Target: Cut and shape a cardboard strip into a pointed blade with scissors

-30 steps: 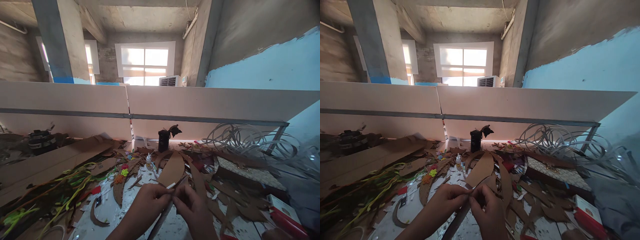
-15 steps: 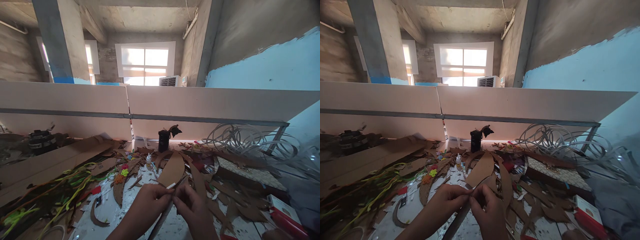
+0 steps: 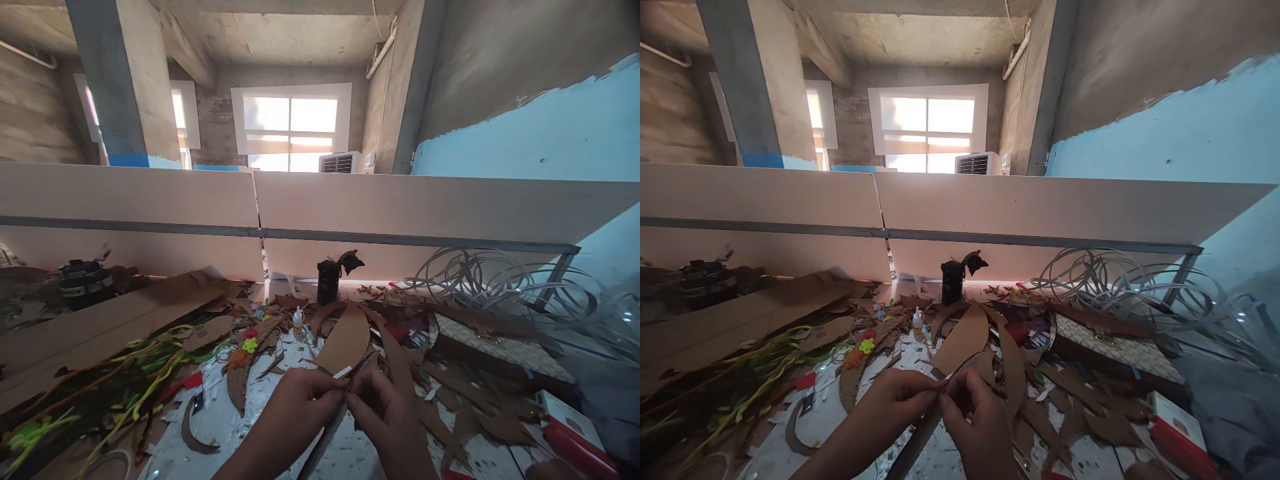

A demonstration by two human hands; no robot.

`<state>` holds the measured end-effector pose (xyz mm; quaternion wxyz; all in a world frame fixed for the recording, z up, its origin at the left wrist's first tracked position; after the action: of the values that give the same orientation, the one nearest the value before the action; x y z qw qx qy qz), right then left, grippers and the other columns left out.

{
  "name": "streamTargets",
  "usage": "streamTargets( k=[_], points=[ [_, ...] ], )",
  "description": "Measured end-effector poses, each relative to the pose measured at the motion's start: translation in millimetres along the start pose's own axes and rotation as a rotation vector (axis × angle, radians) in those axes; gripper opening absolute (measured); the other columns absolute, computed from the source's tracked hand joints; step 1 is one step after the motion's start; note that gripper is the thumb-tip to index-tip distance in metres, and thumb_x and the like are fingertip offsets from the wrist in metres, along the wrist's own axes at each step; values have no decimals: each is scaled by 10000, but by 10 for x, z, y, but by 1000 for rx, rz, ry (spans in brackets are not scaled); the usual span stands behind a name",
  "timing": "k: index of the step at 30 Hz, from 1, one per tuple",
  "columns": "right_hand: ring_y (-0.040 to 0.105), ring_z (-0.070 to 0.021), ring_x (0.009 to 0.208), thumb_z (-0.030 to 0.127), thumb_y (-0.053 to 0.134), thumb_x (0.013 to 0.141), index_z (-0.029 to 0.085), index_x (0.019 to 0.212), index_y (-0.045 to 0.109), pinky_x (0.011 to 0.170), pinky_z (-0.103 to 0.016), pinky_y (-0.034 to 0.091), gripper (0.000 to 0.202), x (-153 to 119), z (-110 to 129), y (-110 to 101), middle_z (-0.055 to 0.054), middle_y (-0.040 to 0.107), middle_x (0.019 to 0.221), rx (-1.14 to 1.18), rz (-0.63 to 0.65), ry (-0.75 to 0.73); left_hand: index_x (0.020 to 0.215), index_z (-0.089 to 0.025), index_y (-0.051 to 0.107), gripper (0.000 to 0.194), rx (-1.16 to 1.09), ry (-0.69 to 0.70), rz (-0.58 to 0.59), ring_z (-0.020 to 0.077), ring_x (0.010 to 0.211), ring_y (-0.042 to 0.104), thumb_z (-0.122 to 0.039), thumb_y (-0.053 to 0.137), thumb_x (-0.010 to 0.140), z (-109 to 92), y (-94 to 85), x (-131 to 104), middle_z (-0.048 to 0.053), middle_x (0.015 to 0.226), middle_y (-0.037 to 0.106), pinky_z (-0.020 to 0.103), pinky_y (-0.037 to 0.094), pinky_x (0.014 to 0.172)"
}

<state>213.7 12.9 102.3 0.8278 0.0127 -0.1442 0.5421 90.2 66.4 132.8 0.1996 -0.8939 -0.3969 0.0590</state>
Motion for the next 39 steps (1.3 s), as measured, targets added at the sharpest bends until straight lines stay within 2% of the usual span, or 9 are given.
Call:
streamTargets(
  k=[12,15,18,23,27,30,39],
  points=[
    [410,-135,587,387,573,788,219,696,481,548,-260,316,213,24,-71,-6,55,438,611,-65,52,-32,668,-148,682,245,-58,-9,29,123,618,326,-260,514,805,40,19,-10,-49,592,321,239,239,546],
    [396,-132,593,396,578,796,222,698,463,547,-256,301,230,34,-106,13,60,418,624,-48,102,-36,657,-152,655,220,-80,5,50,123,628,358,-238,509,797,35,29,-10,-46,602,354,234,261,562],
    [393,-130,588,382,576,804,224,703,468,539,-254,290,216,49,-131,-5,65,408,620,-25,80,-34,637,-155,630,216,-84,1,49,126,638,375,-237,504,792,23,28,-6,-44,606,364,236,272,574],
    [432,-138,601,355,574,807,224,721,483,553,-256,329,181,66,-151,-2,58,442,633,-56,123,-15,587,-165,561,225,-53,-14,26,121,620,332,-258,514,786,2,10,-8,-49,594,324,245,240,553],
    [426,-133,589,358,593,791,220,709,495,542,-252,324,188,44,-102,-10,61,436,626,-4,78,-12,573,-167,537,256,-49,-3,29,119,614,297,-277,515,803,-1,9,-6,-51,589,297,252,217,543],
    [408,-125,572,381,617,770,218,696,492,531,-248,311,219,27,-71,-4,68,417,614,39,39,-5,599,-160,569,244,-72,1,40,121,627,307,-281,526,807,17,18,-1,-49,592,320,248,223,550],
    [396,-120,582,394,632,748,217,705,488,535,-246,302,232,24,-39,8,72,400,621,120,54,8,646,-141,667,243,-49,12,40,126,643,351,-265,536,809,-32,0,-10,-50,594,352,241,256,574]
  ],
)
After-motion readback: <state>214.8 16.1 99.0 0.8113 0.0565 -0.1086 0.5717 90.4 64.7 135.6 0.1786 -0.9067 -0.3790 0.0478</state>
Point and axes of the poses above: each hand's wrist, its own x-axis towards the middle knuckle, its own y-axis out of the palm, z = x × y, the point moved 6 cm from there along x, towards the middle knuckle
